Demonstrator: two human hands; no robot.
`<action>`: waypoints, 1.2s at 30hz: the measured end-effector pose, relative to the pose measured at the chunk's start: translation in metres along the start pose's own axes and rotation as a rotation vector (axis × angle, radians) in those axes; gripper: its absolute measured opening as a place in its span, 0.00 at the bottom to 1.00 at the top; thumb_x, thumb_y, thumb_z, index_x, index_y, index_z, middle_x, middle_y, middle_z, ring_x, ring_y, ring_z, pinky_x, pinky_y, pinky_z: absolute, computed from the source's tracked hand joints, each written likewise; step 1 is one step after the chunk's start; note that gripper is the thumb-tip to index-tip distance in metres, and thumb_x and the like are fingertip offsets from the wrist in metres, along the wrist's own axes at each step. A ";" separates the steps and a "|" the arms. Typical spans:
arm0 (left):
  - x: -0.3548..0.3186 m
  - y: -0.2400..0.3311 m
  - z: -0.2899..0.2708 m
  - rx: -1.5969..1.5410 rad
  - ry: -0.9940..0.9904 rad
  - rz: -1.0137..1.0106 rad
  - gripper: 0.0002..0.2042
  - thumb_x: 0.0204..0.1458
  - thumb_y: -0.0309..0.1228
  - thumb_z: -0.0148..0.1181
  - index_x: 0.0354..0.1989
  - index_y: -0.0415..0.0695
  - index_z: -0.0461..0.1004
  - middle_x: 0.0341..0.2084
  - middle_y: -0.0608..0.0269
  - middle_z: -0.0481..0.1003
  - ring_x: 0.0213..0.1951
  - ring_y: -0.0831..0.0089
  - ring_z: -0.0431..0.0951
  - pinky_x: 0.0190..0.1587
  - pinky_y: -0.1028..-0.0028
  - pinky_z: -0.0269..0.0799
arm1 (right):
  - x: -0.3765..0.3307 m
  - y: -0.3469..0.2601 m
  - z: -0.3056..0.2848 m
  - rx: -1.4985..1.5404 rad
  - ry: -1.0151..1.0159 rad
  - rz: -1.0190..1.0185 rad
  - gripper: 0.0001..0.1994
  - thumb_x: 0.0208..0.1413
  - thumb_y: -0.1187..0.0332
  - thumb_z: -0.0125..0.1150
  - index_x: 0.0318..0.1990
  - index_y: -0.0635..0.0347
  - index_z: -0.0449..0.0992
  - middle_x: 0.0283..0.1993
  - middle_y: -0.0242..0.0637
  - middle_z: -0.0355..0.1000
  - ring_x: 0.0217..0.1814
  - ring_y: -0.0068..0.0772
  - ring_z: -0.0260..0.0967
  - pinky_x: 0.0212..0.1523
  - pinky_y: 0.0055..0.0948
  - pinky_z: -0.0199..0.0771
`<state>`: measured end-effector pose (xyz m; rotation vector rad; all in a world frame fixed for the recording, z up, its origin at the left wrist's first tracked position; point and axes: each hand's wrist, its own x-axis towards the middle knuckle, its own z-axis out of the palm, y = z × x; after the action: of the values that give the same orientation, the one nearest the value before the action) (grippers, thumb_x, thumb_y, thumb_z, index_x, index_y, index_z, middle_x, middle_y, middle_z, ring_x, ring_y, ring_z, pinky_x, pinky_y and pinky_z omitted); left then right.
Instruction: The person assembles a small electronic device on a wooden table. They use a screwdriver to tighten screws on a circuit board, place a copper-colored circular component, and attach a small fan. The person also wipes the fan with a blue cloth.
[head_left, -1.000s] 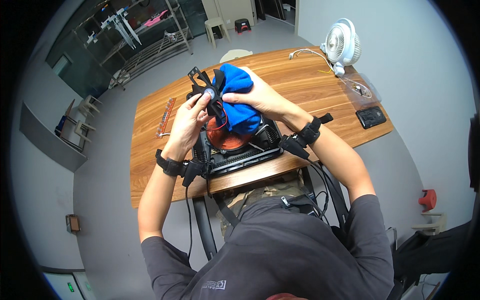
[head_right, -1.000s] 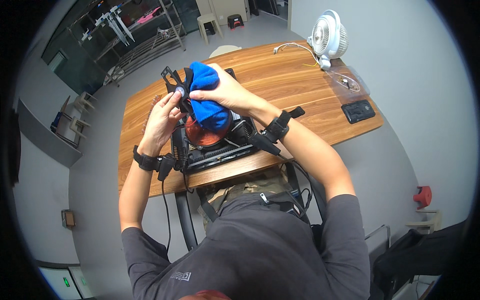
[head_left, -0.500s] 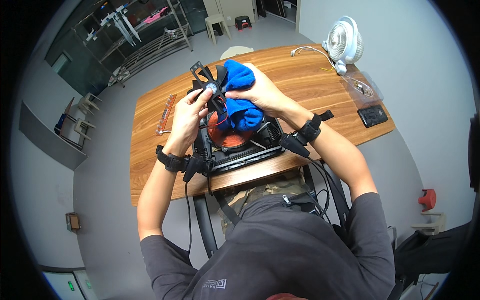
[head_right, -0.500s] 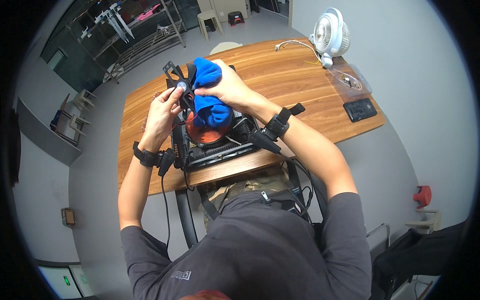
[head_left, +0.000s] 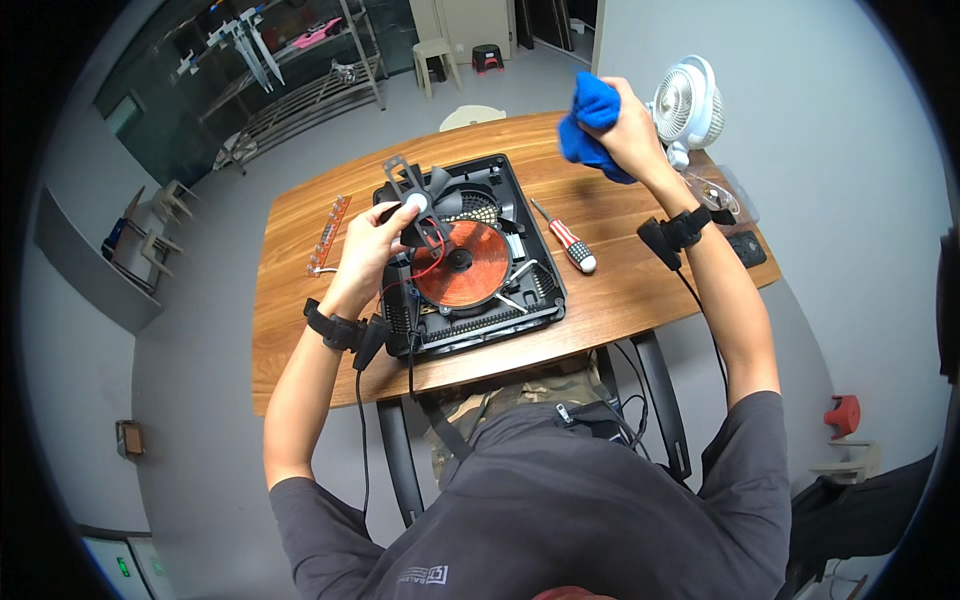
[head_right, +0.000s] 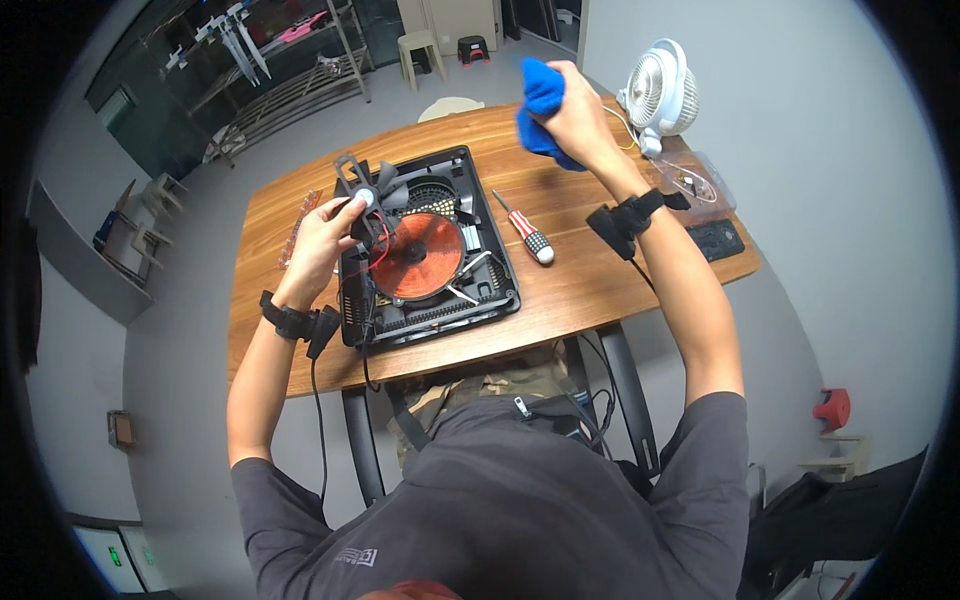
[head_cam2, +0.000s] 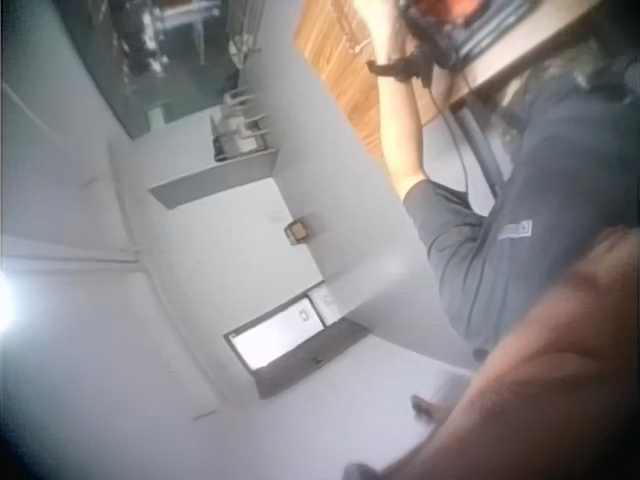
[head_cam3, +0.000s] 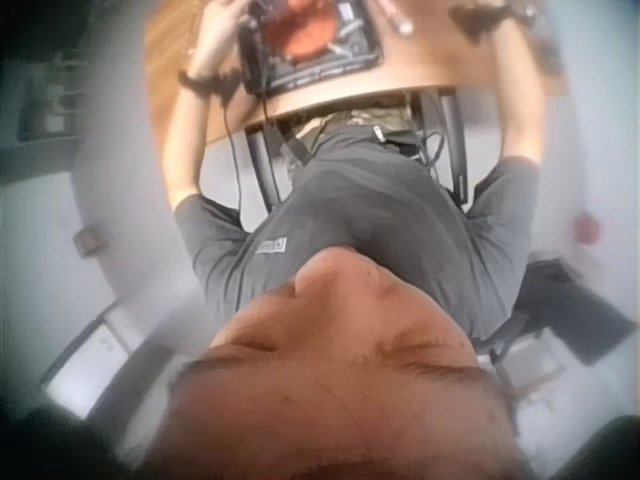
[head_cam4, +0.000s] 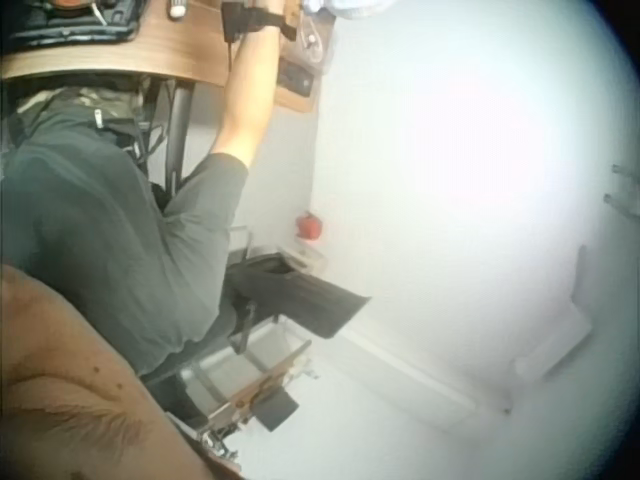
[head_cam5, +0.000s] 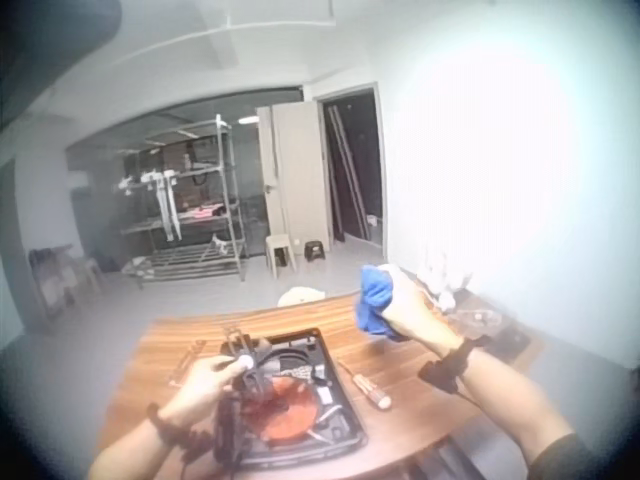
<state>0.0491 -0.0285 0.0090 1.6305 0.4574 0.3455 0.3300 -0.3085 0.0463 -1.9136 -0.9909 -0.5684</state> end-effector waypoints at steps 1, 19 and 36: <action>0.003 -0.008 -0.005 -0.001 -0.022 0.013 0.18 0.59 0.45 0.70 0.48 0.44 0.82 0.37 0.71 0.82 0.38 0.83 0.80 0.41 0.77 0.72 | -0.001 0.011 0.002 -0.057 0.007 0.005 0.29 0.52 0.67 0.73 0.61 0.57 0.69 0.55 0.54 0.76 0.58 0.58 0.75 0.58 0.45 0.76; 0.005 -0.021 -0.014 0.113 -0.126 -0.030 0.18 0.58 0.45 0.72 0.45 0.43 0.83 0.34 0.69 0.81 0.37 0.84 0.77 0.40 0.79 0.70 | -0.078 0.132 0.050 -0.654 -0.619 0.116 0.39 0.48 0.58 0.78 0.67 0.49 0.65 0.63 0.53 0.66 0.63 0.65 0.65 0.62 0.56 0.72; 0.069 0.025 -0.023 0.562 -0.591 -0.056 0.19 0.52 0.42 0.77 0.43 0.40 0.82 0.30 0.68 0.80 0.33 0.80 0.78 0.37 0.75 0.73 | 0.013 0.006 0.030 -0.438 -0.816 -0.301 0.31 0.59 0.59 0.70 0.67 0.56 0.68 0.65 0.46 0.68 0.64 0.55 0.70 0.62 0.46 0.75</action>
<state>0.1006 0.0231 0.0332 2.1499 0.1458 -0.3430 0.3424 -0.2790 0.0378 -2.4726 -1.8065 -0.1475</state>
